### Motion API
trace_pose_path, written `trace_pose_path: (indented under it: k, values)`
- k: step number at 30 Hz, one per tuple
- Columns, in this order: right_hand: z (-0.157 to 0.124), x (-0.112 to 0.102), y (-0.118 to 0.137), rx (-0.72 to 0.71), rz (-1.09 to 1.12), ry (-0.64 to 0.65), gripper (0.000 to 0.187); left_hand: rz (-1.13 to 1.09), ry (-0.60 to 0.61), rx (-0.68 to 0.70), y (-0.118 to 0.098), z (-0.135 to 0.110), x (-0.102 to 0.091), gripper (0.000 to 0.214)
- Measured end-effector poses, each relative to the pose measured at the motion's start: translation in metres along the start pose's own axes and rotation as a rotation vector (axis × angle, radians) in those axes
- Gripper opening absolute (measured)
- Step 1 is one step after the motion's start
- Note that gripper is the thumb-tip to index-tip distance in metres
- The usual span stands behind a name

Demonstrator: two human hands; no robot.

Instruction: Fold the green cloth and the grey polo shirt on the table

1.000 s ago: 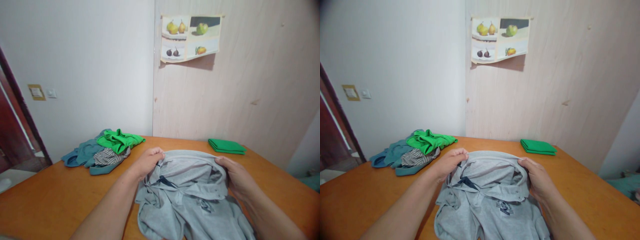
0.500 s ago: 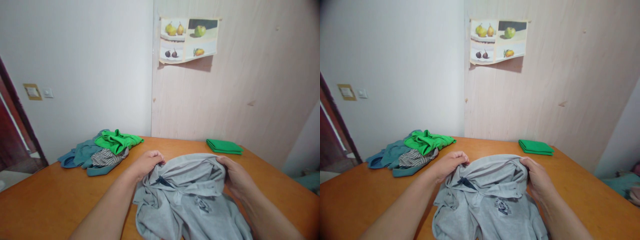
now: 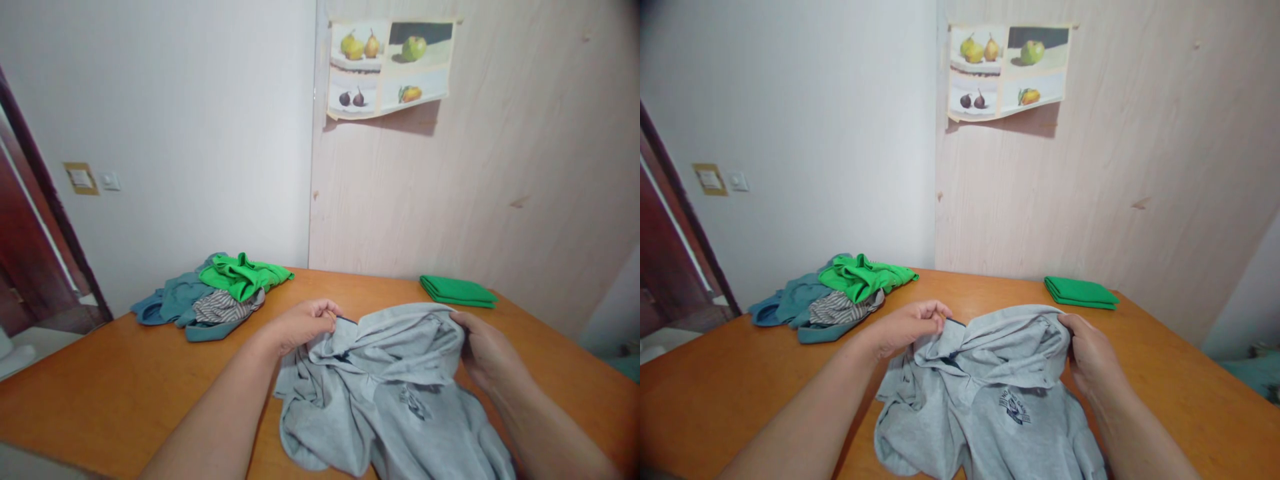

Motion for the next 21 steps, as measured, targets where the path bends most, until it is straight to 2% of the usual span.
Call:
trace_pose_path:
  k: [3,5,9,13,15,18,21]
  values:
    - [0.0,-0.002,0.0,-0.004,-0.014,-0.016,0.011,0.061,0.059,0.053,-0.002,-0.001,0.007,0.038]
    - [0.0,-0.003,0.001,-0.02,-0.013,-0.02,0.011,0.12,0.068,0.069,-0.001,0.0,0.009,0.032]
    - [0.004,-0.008,0.002,-0.057,-0.025,-0.041,0.011,0.162,-0.031,0.069,-0.002,0.002,0.0,0.013]
    - [0.007,-0.012,-0.003,-0.041,0.003,-0.061,0.01,-0.064,-0.257,0.093,-0.012,0.002,-0.027,0.015]
    - [0.007,-0.012,-0.007,-0.001,0.023,-0.062,0.01,-0.188,-0.326,0.142,-0.018,0.001,-0.038,0.015]
    - [0.007,-0.009,-0.013,0.055,0.035,-0.037,0.011,-0.353,-0.371,0.196,-0.022,0.0,-0.048,0.012]
    - [0.009,-0.006,-0.012,0.047,0.004,0.006,0.012,-0.506,-0.365,0.194,-0.016,0.001,-0.049,0.013]
Point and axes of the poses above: each hand's wrist, its own z-axis towards the middle knuckle, its own x-axis out of the palm, y = z × x, the point moved 10 cm from there along z, towards the middle knuckle, and after that the axes turned 5 degrees about z, right-handed, at the moved point
